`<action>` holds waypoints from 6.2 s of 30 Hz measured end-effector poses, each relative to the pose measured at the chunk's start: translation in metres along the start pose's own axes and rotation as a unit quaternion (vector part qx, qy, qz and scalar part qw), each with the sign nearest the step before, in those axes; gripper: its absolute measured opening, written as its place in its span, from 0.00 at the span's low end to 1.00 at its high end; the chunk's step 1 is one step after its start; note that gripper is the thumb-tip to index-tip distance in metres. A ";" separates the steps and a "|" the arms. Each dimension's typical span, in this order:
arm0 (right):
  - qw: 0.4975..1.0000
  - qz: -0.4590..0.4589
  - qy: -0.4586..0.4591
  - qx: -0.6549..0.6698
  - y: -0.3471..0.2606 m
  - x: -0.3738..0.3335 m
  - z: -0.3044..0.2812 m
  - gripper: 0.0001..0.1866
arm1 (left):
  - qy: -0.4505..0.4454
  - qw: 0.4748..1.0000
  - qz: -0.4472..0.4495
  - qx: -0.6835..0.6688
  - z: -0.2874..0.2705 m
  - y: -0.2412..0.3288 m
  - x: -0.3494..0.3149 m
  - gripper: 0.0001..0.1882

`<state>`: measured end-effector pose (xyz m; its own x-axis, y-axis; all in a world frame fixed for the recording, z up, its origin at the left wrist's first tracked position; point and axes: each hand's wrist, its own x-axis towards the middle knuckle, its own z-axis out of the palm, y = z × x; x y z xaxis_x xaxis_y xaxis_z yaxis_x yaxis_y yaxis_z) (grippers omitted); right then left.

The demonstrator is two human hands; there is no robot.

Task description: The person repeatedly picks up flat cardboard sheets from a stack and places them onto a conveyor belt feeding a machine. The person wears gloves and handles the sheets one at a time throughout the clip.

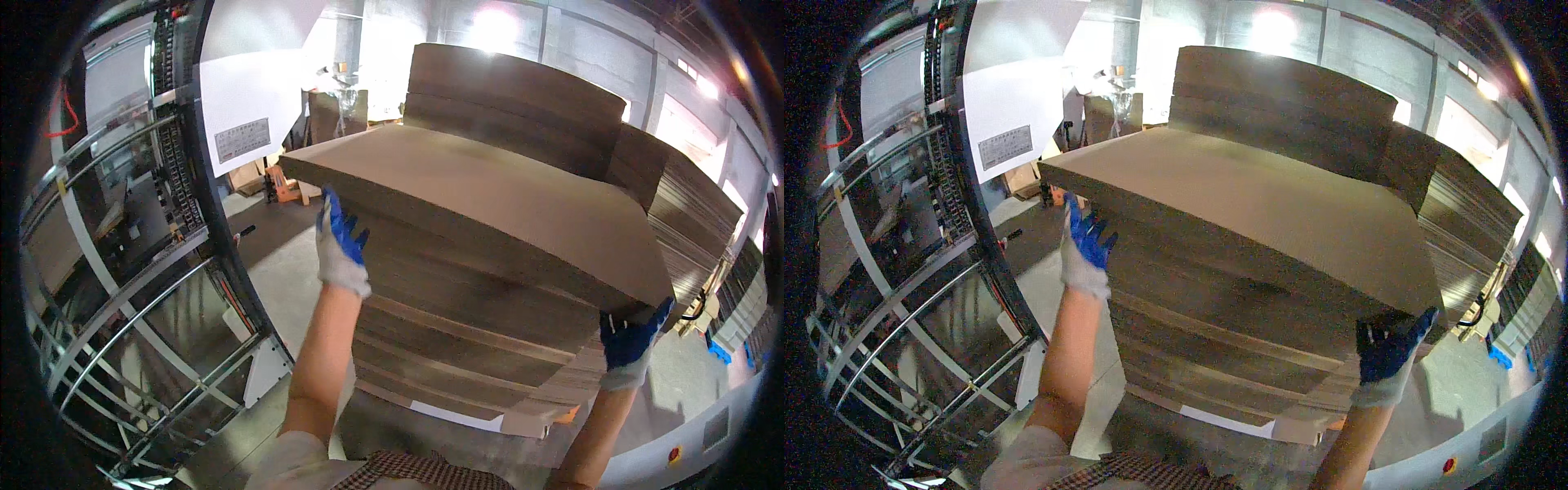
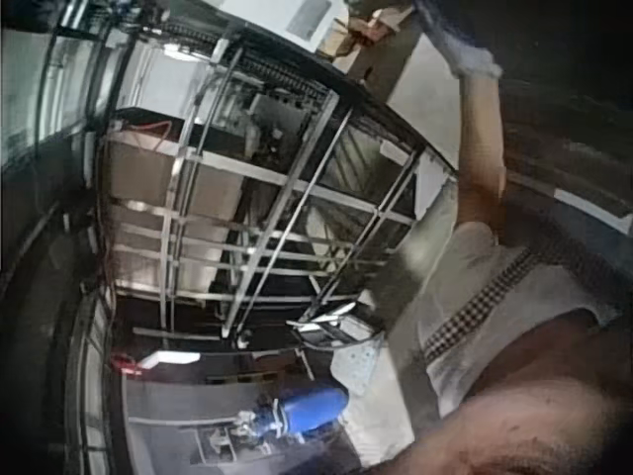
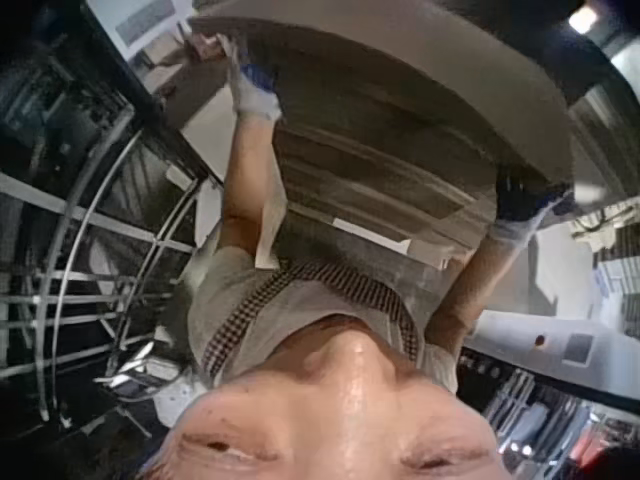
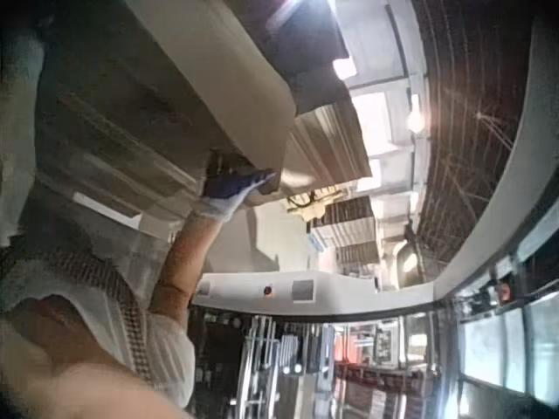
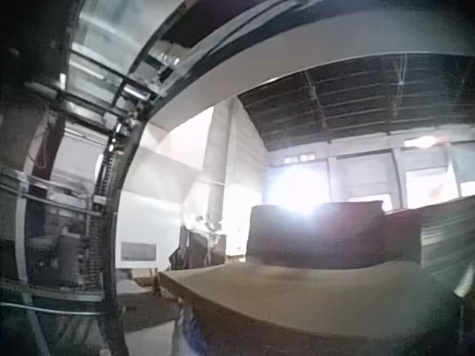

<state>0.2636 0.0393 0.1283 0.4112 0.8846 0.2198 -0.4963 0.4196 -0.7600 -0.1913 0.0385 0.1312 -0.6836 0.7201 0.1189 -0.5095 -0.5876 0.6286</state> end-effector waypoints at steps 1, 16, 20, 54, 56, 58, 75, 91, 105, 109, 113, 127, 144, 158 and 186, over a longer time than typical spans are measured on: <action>0.998 0.057 0.009 0.013 -0.009 0.004 0.006 0.35 | 0.006 0.999 -0.050 -0.005 0.003 0.006 0.022 0.38; 0.991 0.058 -0.098 0.074 0.019 -0.007 -0.010 0.21 | -0.047 0.989 -0.050 -0.134 -0.030 0.024 0.095 0.20; 0.998 -0.003 0.009 0.059 -0.013 -0.104 -0.042 0.19 | -0.104 0.985 0.011 -0.141 -0.083 -0.007 0.023 0.17; 0.661 -0.548 0.512 -0.014 -0.369 -0.826 -0.506 0.29 | -0.502 0.569 -0.630 -0.163 0.098 -0.219 -0.941 0.15; 0.641 -0.560 0.523 -0.041 -0.400 -0.834 -0.534 0.30 | -0.495 0.550 -0.651 -0.169 0.115 -0.255 -1.004 0.14; 0.677 -0.556 0.481 -0.036 -0.437 -0.836 -0.565 0.31 | -0.492 0.565 -0.642 -0.161 0.137 -0.279 -1.057 0.14; 0.678 -0.522 0.517 0.018 -0.754 -0.828 -0.928 0.30 | -0.453 0.584 -0.663 -0.121 0.268 -0.347 -1.455 0.34; 0.698 -0.110 0.703 0.081 -0.830 -0.908 -1.080 0.40 | -0.703 0.350 -0.514 0.346 0.276 -0.392 -1.504 0.35; 0.531 -0.213 0.704 -0.421 -0.762 -0.822 -1.079 0.09 | -0.841 0.387 -0.328 0.187 0.254 -0.433 -1.523 0.06; 0.616 -0.225 0.680 -0.327 -0.755 -0.826 -1.060 0.07 | -0.876 0.354 -0.283 0.167 0.252 -0.428 -1.514 0.08; 0.732 -0.239 0.637 -0.037 -0.718 -0.813 -1.062 0.14 | -0.847 0.319 -0.421 0.058 0.206 -0.442 -1.513 0.13; 0.720 -0.290 0.560 0.290 -0.631 -0.759 -1.138 0.11 | -0.376 0.267 -0.882 0.096 0.130 -0.384 -1.578 0.20; 0.721 -0.322 0.557 0.257 -0.682 -0.717 -1.118 0.16 | -0.297 0.303 -0.905 0.002 0.139 -0.375 -1.587 0.19; 0.686 -0.379 0.545 0.298 -0.698 -0.723 -1.082 0.19 | -0.284 0.346 -0.893 -0.044 0.154 -0.337 -1.576 0.12; 0.685 -0.355 0.566 0.290 -0.674 -0.696 -1.085 0.38 | -0.352 0.275 -0.895 0.008 0.129 -0.418 -1.609 0.23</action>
<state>1.1420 -1.0802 -0.1761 0.8729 -0.1709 -0.4570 0.0503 0.9632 -0.2641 1.1887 -0.8267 -0.2231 0.9272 -0.2531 -0.2762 0.3056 0.9374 0.1671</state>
